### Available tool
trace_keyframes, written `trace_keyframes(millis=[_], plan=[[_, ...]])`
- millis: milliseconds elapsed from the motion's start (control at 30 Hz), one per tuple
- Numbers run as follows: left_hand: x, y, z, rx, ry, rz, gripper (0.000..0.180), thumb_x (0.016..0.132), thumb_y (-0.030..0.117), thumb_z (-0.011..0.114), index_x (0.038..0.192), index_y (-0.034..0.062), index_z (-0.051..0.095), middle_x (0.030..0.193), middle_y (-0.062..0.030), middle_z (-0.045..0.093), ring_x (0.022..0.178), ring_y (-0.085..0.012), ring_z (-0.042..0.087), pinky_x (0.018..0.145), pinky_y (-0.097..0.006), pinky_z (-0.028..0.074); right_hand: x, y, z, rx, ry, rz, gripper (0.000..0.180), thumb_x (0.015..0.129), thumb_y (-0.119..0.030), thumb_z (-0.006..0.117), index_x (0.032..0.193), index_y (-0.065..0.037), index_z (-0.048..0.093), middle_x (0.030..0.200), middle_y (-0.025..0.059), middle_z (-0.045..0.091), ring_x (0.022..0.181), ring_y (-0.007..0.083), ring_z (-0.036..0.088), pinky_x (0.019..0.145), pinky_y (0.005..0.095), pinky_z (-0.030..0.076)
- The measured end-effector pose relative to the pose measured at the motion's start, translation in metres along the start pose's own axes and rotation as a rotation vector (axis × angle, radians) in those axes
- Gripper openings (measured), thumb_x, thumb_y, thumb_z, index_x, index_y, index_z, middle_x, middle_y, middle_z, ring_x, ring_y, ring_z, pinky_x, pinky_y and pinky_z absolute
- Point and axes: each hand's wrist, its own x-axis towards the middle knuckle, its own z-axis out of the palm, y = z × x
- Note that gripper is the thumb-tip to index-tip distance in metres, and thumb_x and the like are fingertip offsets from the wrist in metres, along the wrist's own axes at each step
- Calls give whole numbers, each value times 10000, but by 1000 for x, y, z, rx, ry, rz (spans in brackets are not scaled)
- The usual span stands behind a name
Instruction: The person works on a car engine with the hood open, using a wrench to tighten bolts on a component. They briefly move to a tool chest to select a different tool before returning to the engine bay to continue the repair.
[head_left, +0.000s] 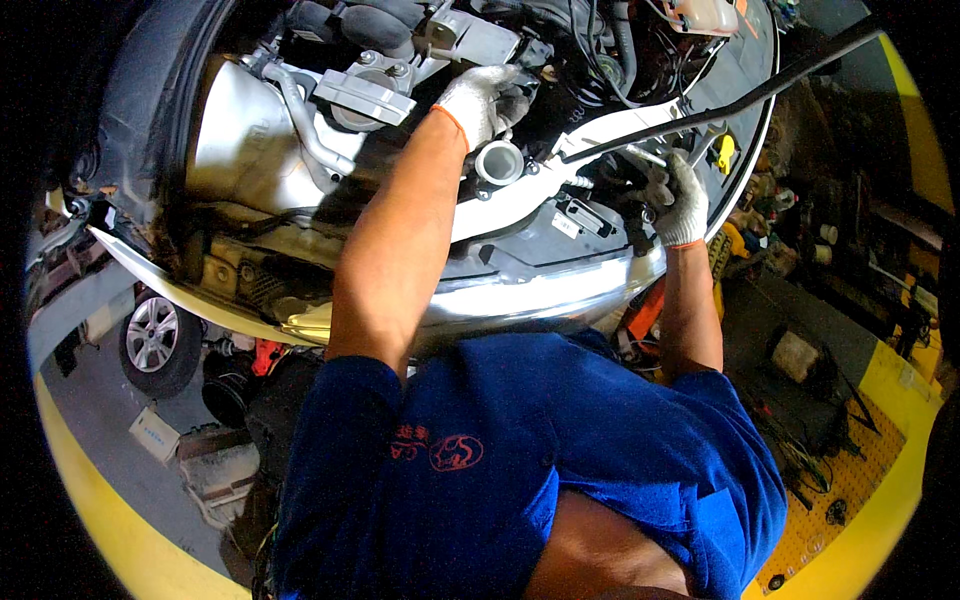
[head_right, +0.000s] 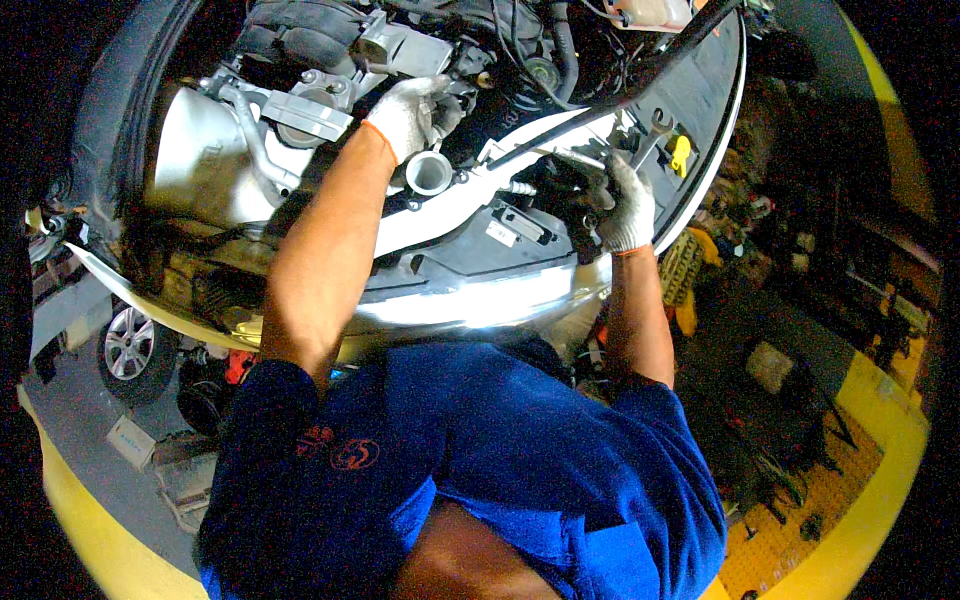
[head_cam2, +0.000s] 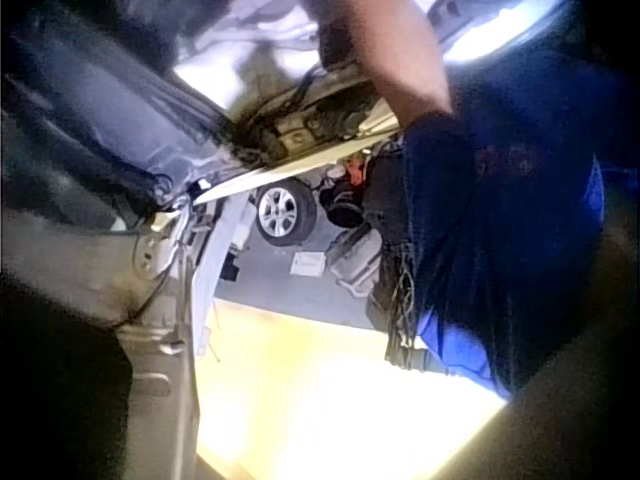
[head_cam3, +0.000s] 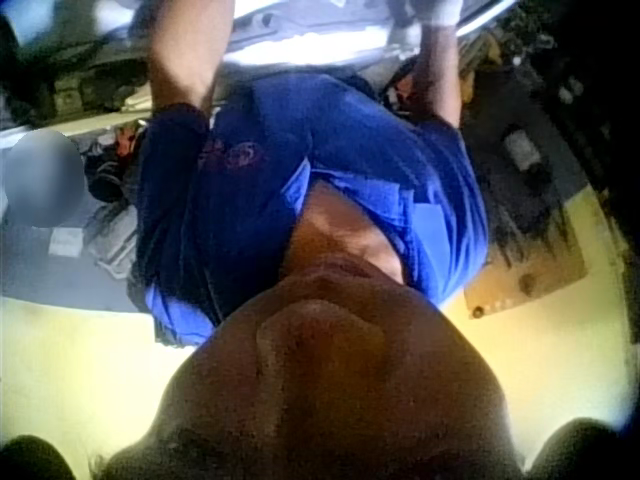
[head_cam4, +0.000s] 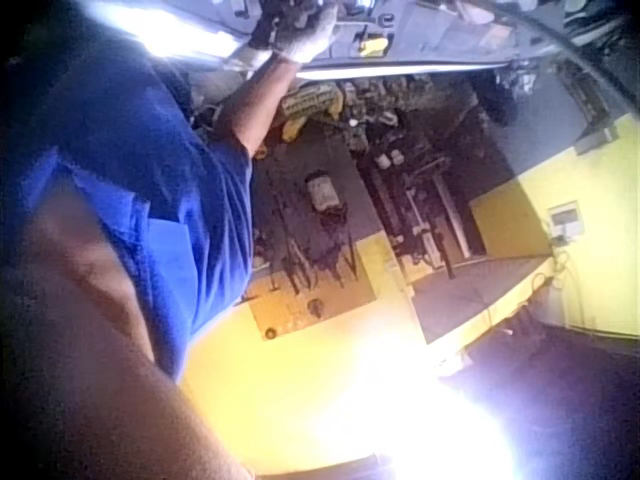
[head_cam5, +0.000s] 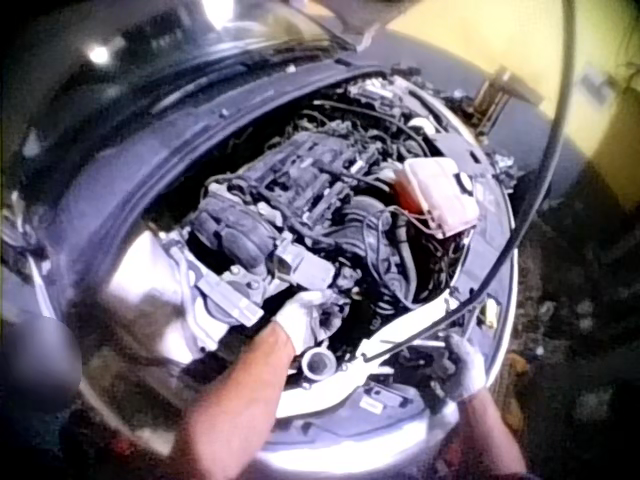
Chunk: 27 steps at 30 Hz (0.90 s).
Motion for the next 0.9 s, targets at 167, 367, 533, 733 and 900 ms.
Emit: trace_keyframes(millis=[167,367,533,733,900], plan=[[-2,-1,3,145,91,-87,248,957,291,650,890,56,610,807,-81,627,574,-200,584,495,-311,466,2,2,-10,2,-2,-11,233,994,-265,587,1084,-51,576,755,37,581,482,77,425,451,245,382],[-34,-7,-19,421,187,143,143,932,140,583,955,19,656,810,-118,655,665,-233,616,596,-359,517,5,4,-12,61,43,-25,190,996,-239,588,1065,-66,553,765,47,591,492,84,451,434,232,366],[-155,11,-14,235,389,498,154,936,103,598,1065,24,625,922,-95,634,750,-190,615,632,-310,537,-3,2,-9,243,38,-66,142,990,-185,594,1069,-78,544,748,44,577,499,88,456,408,219,351],[-243,-19,-35,1026,669,815,275,955,179,624,1163,5,663,951,-158,721,856,-267,675,818,-375,535,-14,7,-4,558,-6,38,238,1009,-252,528,947,-27,574,650,16,505,476,97,380,418,233,302],[-274,-58,-11,1593,714,753,300,919,220,596,1148,33,642,1114,-236,674,1047,-429,634,915,-472,507,-67,11,-8,404,-81,-179,327,1013,-309,588,1033,16,612,661,5,511,505,89,408,439,228,295]])
